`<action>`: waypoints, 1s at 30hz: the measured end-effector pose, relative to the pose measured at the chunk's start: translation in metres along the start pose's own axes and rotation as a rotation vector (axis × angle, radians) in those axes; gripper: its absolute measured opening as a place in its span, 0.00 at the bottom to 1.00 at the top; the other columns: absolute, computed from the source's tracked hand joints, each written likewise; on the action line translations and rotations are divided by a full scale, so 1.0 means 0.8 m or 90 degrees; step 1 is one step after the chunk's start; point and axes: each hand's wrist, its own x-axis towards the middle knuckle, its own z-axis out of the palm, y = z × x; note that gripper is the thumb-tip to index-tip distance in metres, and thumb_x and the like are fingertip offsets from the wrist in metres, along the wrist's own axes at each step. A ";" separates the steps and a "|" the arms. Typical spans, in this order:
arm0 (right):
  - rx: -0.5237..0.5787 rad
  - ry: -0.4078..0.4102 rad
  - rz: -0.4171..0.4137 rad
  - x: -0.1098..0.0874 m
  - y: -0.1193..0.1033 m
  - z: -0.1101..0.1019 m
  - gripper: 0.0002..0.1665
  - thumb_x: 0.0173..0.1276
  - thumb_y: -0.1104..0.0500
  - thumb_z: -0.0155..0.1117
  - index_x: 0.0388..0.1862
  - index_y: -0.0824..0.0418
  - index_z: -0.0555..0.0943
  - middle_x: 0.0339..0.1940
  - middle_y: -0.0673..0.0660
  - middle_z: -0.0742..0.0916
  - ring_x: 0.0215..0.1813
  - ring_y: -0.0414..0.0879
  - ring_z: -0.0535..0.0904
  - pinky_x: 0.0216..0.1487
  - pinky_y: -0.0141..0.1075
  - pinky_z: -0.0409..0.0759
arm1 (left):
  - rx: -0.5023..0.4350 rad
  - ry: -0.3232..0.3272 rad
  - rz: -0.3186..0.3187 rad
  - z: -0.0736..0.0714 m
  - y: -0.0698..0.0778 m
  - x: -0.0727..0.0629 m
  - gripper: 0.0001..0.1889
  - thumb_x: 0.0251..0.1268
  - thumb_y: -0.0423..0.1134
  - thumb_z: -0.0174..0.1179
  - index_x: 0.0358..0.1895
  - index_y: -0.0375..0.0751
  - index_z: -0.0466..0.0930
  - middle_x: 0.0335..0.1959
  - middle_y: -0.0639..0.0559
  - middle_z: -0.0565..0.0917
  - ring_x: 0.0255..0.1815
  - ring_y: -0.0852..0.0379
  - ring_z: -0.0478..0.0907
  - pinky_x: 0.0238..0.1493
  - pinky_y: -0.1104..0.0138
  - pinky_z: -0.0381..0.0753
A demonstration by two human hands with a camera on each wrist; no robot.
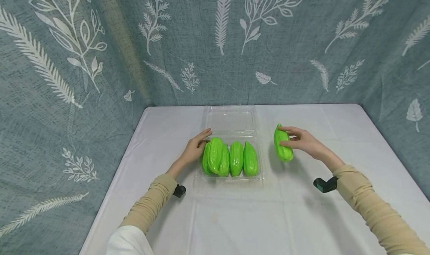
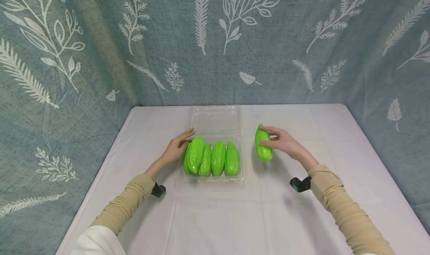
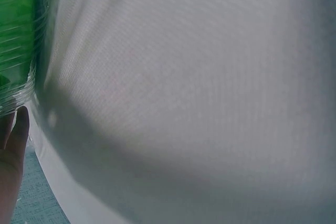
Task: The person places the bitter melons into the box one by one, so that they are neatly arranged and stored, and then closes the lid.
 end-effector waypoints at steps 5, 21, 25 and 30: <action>-0.004 0.002 -0.002 0.005 -0.001 0.006 0.40 0.66 0.51 0.63 0.74 0.57 0.60 0.71 0.71 0.65 0.62 0.62 0.73 0.54 0.43 0.80 | -0.004 0.003 0.006 0.001 0.000 0.000 0.24 0.67 0.21 0.43 0.67 0.31 0.66 0.72 0.42 0.63 0.56 0.42 0.78 0.50 0.58 0.81; 0.006 0.007 -0.015 0.016 -0.015 0.028 0.40 0.65 0.52 0.64 0.73 0.59 0.62 0.69 0.71 0.68 0.60 0.62 0.75 0.54 0.43 0.81 | -0.010 0.005 0.012 0.001 0.000 0.000 0.24 0.66 0.21 0.43 0.66 0.31 0.66 0.72 0.41 0.63 0.56 0.41 0.78 0.51 0.55 0.81; 0.012 0.006 -0.017 0.017 -0.021 0.033 0.39 0.65 0.52 0.64 0.73 0.59 0.62 0.69 0.70 0.68 0.60 0.61 0.75 0.54 0.43 0.80 | -0.012 0.002 0.008 0.001 0.000 0.000 0.24 0.67 0.20 0.43 0.66 0.31 0.66 0.72 0.42 0.62 0.57 0.41 0.78 0.53 0.55 0.81; 0.014 0.009 -0.018 0.020 -0.027 0.038 0.39 0.65 0.53 0.64 0.72 0.60 0.62 0.69 0.71 0.68 0.60 0.60 0.75 0.54 0.42 0.80 | -0.007 0.000 -0.002 0.001 0.002 -0.001 0.24 0.68 0.21 0.43 0.67 0.32 0.65 0.73 0.43 0.62 0.57 0.42 0.78 0.51 0.55 0.81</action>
